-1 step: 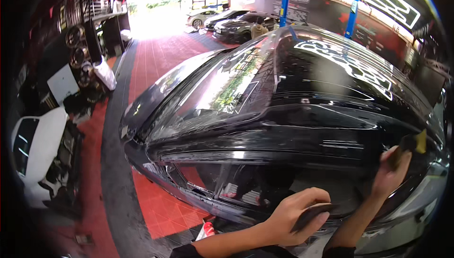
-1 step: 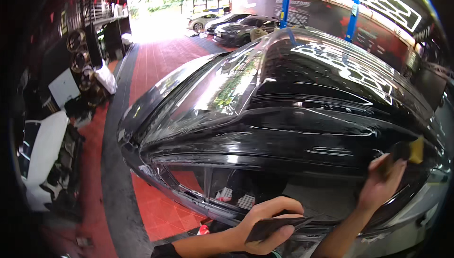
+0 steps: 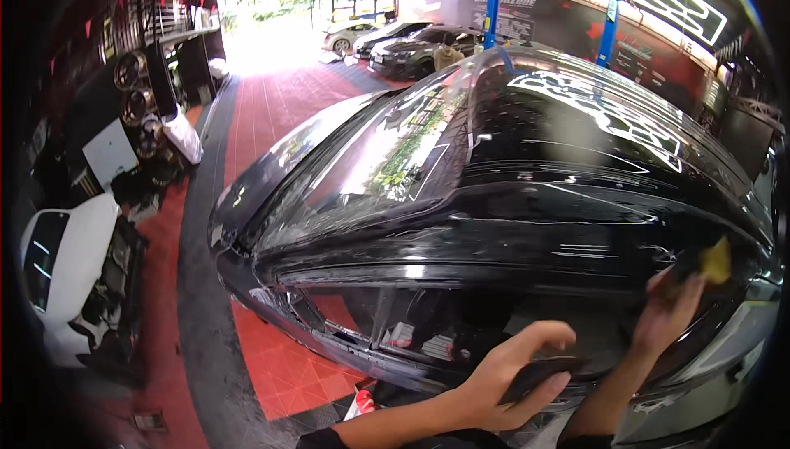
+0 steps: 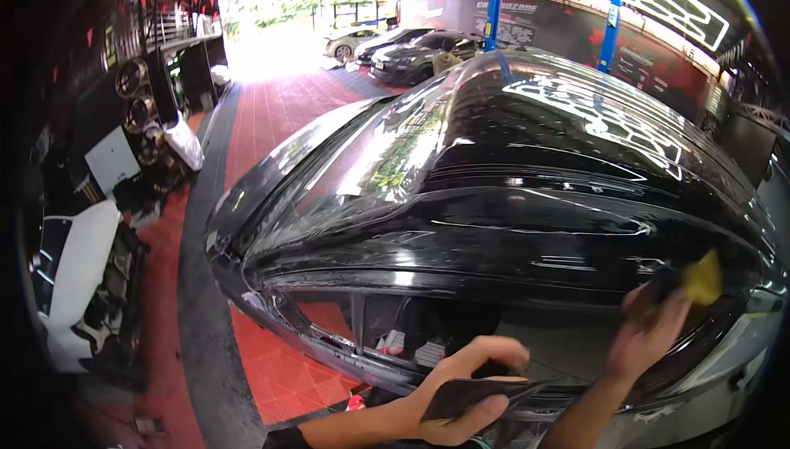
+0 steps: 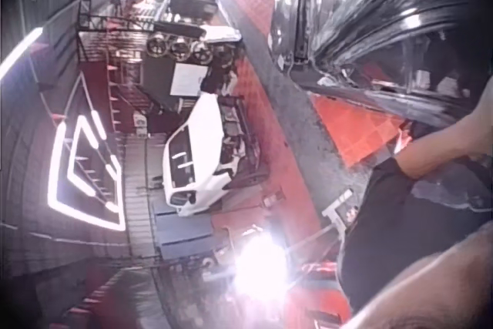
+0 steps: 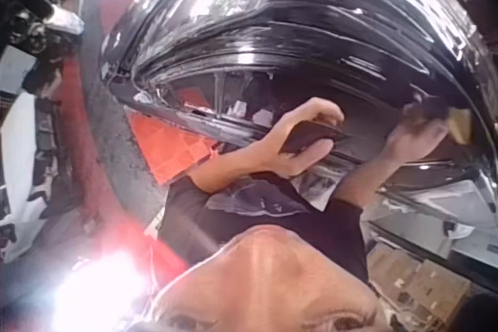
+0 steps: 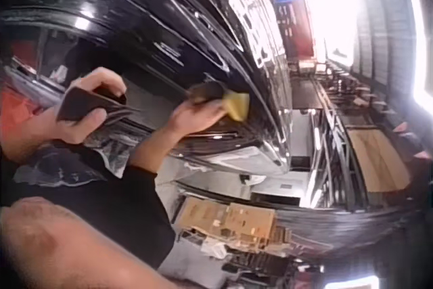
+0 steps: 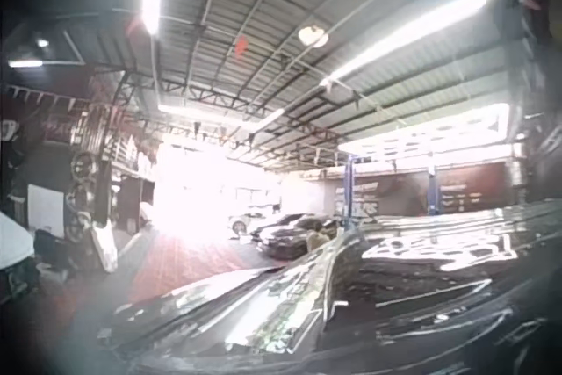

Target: The person applies a clear protective film to the hood of a black car. They use a yellow squeegee and a black cloth to smooth the film, remove bubbles, and wipe the surface while working in a garage.

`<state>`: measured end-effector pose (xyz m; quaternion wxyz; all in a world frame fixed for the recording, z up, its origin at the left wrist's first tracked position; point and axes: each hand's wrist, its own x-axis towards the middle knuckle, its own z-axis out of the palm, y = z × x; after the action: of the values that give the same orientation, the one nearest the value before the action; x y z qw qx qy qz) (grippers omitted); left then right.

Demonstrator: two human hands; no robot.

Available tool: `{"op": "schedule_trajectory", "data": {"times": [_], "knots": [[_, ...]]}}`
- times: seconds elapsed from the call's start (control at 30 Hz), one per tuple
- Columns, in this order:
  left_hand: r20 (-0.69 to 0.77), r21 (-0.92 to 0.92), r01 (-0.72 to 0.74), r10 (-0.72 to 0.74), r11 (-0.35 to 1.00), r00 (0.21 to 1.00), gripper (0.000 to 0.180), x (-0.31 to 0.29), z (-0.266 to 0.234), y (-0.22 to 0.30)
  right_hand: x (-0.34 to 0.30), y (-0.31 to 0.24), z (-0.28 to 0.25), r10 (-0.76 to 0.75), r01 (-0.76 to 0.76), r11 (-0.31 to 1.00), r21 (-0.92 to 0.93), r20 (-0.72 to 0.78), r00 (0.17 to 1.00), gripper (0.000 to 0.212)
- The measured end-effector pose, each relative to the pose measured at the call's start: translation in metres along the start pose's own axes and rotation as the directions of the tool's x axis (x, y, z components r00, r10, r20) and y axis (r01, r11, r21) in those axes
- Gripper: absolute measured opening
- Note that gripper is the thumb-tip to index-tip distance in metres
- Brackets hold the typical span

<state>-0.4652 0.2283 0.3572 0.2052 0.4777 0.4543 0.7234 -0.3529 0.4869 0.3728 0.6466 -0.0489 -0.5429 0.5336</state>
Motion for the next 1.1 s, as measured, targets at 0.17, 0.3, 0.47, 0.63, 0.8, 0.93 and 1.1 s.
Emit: {"op": "schedule_trajectory", "data": {"times": [0.17, 0.3, 0.47, 0.63, 0.8, 0.93, 1.1], "knots": [[0.113, 0.141, -0.140, 0.125, 0.980, 0.986, 0.051, 0.024, 0.048, -0.007, -0.088, -0.003, -0.003, 0.186, -0.158, 0.975, -0.153, 0.189, 0.964, 0.036], [0.103, 0.030, 0.020, -0.023, 0.999, 0.994, 0.042, 0.013, 0.068, -0.045, -0.128, 0.006, -0.045, 0.531, -0.530, 0.847, 0.042, -0.057, 0.845, 0.028], [0.093, 0.214, -0.083, 0.065, 0.973, 0.994, 0.026, 0.014, 0.080, -0.052, -0.124, -0.021, -0.079, 0.293, -0.244, 0.940, -0.239, 0.197, 0.936, 0.061], [0.562, 0.476, -0.405, 0.085, 0.781, 0.823, 0.040, 0.028, 0.085, -0.069, -0.120, -0.063, -0.089, 0.191, -0.106, 0.946, -0.305, 0.265, 0.945, 0.045], [0.742, 0.548, -0.434, -0.176, 0.715, 0.647, 0.051, 0.023, 0.080, -0.076, -0.125, -0.080, -0.086, 0.285, 0.109, 0.797, -0.594, 0.529, 0.799, 0.031], [0.830, 0.464, -0.477, -0.178, 0.747, 0.529, 0.038, 0.026, 0.061, -0.073, -0.154, -0.082, -0.078, 0.379, -0.047, 0.783, -0.620, 0.416, 0.827, 0.023], [0.810, 0.406, -0.582, 0.018, 0.705, 0.587, 0.037, 0.018, 0.031, -0.059, -0.213, -0.076, -0.084, 0.395, -0.379, 0.831, -0.407, -0.048, 0.917, 0.018]]}}
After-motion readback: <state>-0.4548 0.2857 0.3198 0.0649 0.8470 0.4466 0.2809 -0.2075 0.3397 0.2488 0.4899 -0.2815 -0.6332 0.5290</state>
